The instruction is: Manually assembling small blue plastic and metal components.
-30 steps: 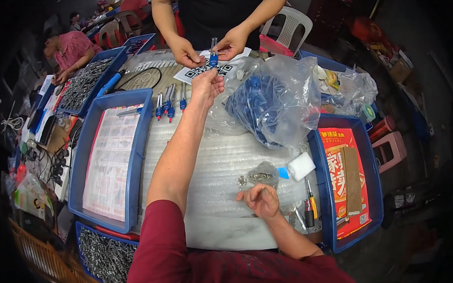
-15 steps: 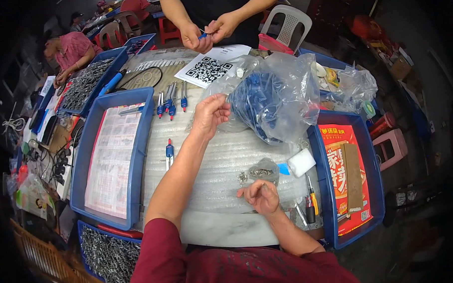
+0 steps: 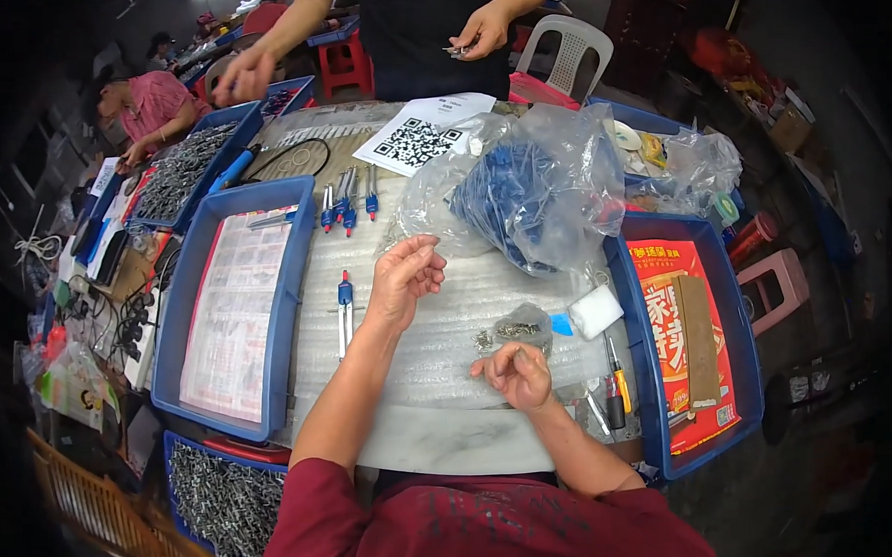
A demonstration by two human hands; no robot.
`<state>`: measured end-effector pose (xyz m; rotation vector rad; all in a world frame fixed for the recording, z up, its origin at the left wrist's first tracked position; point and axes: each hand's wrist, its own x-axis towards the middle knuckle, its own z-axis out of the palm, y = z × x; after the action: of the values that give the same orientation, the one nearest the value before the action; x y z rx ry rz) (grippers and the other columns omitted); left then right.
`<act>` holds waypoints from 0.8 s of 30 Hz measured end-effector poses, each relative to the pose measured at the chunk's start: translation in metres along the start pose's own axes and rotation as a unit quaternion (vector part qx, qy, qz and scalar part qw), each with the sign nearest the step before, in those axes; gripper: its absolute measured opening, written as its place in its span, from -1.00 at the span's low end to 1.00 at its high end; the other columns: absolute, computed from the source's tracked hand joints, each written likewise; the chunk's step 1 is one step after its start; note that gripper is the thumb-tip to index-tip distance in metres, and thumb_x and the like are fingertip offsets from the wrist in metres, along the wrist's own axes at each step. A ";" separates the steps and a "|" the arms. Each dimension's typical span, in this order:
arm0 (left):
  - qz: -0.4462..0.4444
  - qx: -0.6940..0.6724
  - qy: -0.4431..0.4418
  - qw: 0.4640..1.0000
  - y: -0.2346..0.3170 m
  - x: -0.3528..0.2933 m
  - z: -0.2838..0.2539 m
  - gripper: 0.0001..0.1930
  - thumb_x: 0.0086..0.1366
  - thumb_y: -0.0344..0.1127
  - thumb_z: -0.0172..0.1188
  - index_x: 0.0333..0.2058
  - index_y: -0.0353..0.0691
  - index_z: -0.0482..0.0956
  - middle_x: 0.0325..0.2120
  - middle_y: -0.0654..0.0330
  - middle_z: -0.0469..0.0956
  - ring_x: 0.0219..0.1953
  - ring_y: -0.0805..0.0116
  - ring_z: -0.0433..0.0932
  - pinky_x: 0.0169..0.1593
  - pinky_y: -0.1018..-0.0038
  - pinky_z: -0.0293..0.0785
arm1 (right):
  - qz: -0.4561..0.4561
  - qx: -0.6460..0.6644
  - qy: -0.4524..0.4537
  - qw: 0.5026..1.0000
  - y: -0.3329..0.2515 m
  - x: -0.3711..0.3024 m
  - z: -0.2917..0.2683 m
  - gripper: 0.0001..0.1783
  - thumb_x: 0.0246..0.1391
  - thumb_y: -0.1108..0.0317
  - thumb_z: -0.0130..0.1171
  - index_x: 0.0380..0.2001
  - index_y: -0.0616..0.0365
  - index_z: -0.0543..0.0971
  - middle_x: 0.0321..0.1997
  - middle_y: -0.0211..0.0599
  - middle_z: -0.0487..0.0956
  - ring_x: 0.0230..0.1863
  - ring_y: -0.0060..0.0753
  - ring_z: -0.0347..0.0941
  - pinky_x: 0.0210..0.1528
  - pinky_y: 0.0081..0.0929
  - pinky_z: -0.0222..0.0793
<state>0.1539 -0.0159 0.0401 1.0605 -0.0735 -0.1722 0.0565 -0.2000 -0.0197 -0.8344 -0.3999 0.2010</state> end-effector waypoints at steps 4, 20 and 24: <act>0.012 0.013 0.010 1.000 0.000 -0.007 -0.005 -0.71 0.14 -0.26 0.08 -0.19 -0.28 0.39 -0.51 0.20 0.46 -0.52 0.49 0.44 -0.49 0.63 0.38 | -0.001 -0.005 -0.007 1.000 0.001 0.000 -0.001 -0.57 0.11 0.06 -0.13 -0.59 0.22 0.36 -0.74 -0.39 0.24 -0.70 -0.59 0.10 -0.16 -0.26 0.26; 0.003 0.030 0.029 0.999 -0.014 -0.034 -0.004 -0.71 0.13 -0.26 0.10 -0.20 -0.27 0.41 -0.51 0.22 0.48 -0.53 0.53 0.44 -0.50 0.66 0.36 | 0.000 -0.028 0.001 1.000 0.000 0.001 0.000 -0.55 0.09 0.00 -0.11 -0.61 0.20 0.37 -0.76 -0.36 0.27 -0.70 -0.56 0.14 -0.17 -0.25 0.27; 0.004 0.031 0.032 0.999 -0.016 -0.036 -0.004 -0.71 0.13 -0.26 0.11 -0.20 -0.27 0.41 -0.50 0.22 0.48 -0.54 0.55 0.43 -0.50 0.67 0.35 | 0.007 -0.032 0.011 0.999 0.000 0.000 0.000 -0.53 0.09 -0.01 -0.13 -0.62 0.19 0.37 -0.78 -0.34 0.28 -0.70 -0.52 0.18 -0.17 -0.24 0.27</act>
<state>0.1172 -0.0139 0.0246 1.1264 -0.0253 -0.1300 0.0567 -0.1997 -0.0191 -0.9013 -0.3814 0.1922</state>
